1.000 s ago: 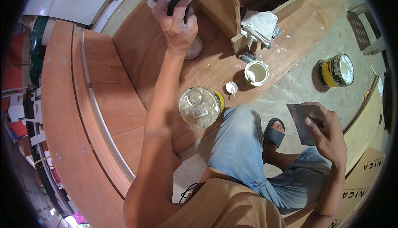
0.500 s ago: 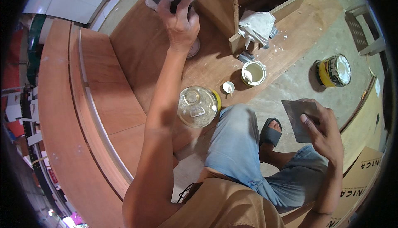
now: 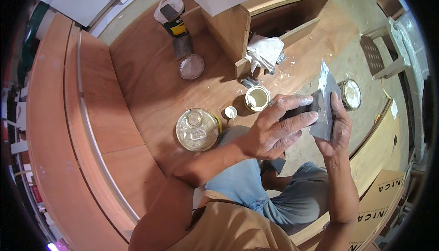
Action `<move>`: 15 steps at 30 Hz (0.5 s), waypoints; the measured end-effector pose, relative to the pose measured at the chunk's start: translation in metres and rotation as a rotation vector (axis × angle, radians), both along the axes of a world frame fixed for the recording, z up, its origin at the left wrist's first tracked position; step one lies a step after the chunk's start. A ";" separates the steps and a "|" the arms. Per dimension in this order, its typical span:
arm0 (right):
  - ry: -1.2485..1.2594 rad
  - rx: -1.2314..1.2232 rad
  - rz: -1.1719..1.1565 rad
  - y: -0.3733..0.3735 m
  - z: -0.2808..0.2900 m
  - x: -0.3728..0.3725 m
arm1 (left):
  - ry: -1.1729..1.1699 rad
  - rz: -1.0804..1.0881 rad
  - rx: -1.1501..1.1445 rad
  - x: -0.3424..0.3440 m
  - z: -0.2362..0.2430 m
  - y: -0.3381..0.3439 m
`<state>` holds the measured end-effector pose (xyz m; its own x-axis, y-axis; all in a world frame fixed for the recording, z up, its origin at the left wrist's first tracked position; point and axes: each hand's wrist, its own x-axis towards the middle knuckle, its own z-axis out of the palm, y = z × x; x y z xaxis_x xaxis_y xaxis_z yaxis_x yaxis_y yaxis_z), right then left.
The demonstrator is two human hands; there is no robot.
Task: The person sands a white wooden furniture piece with sandpaper, then wipes the surface with a cloth. The person handles paint cans and a cloth during the process.
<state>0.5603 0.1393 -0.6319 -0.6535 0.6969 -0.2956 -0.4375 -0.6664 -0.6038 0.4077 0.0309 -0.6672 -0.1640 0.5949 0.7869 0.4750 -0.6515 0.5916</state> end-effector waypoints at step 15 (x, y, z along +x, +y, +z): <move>-0.149 0.246 -0.161 0.005 0.004 0.031 | -0.467 0.621 -0.090 -0.138 -0.073 0.036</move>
<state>0.5914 0.1445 -0.6283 -0.4917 0.8500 -0.1892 -0.4203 -0.4219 -0.8033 0.2697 0.0668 -0.7401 -0.7901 0.3441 0.5073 0.4257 -0.2874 0.8580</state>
